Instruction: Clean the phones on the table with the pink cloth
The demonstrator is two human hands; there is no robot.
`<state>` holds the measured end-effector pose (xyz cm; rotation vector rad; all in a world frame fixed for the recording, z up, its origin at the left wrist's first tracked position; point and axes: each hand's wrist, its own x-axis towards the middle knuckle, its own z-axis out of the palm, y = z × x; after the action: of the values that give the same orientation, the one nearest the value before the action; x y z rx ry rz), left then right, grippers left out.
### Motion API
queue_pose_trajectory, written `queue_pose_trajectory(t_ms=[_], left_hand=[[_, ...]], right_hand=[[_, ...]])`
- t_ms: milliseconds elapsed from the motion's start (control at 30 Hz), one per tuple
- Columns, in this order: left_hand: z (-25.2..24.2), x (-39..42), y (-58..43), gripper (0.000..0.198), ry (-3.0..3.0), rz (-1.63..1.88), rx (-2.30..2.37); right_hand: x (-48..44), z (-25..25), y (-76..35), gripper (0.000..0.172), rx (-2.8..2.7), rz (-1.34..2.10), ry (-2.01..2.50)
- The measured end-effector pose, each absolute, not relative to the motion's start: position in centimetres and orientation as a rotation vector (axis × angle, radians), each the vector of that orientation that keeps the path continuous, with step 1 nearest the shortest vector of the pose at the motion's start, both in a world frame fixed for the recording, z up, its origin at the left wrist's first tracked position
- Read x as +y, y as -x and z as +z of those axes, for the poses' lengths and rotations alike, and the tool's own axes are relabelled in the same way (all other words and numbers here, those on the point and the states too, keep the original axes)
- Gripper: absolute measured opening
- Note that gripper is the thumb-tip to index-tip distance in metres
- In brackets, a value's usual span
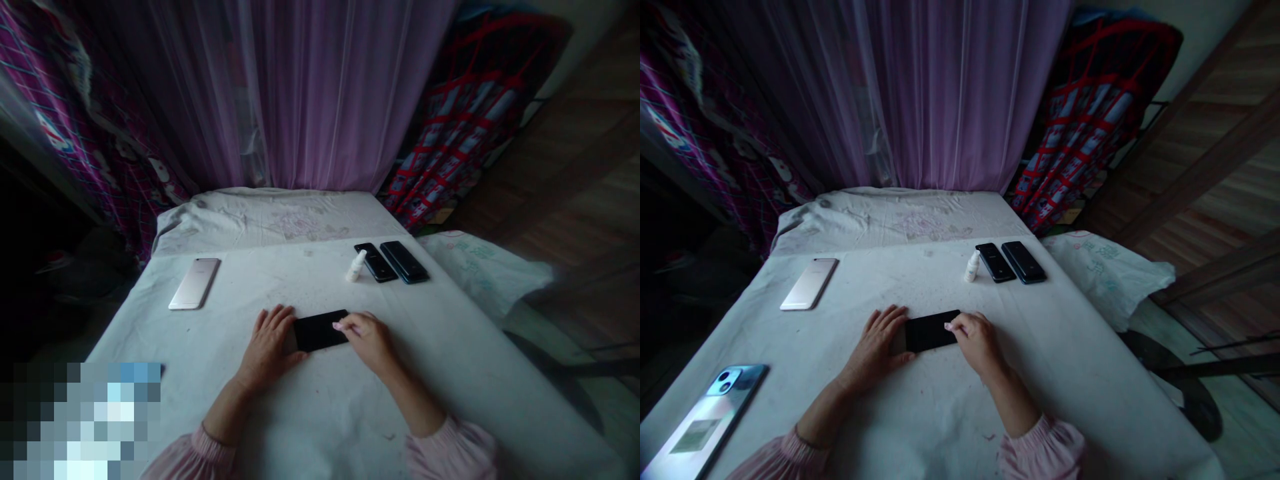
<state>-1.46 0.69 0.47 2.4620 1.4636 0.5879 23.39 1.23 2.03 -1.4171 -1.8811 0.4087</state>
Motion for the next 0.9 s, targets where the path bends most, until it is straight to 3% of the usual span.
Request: queue_pose_trajectory(t_ms=[233,533,733,900], left_hand=[[0.7,0.7,1.5,0.065,-2.462,0.556,1.470],[0.1,0.7,1.6,0.064,-2.491,0.597,1.472],[0.5,0.7,1.5,0.064,-2.472,0.603,1.457],[0.5,0.7,1.5,0.062,-2.480,0.589,1.458]], right_hand=[[2.2,1.9,-18.4,0.017,-1.983,0.321,1.347],[-0.6,2.7,-18.6,0.018,-2.061,0.518,1.207],[1.6,2.0,-23.5,0.017,-1.925,0.312,1.434],[2.7,1.8,-20.5,0.017,-1.935,0.239,1.429]])
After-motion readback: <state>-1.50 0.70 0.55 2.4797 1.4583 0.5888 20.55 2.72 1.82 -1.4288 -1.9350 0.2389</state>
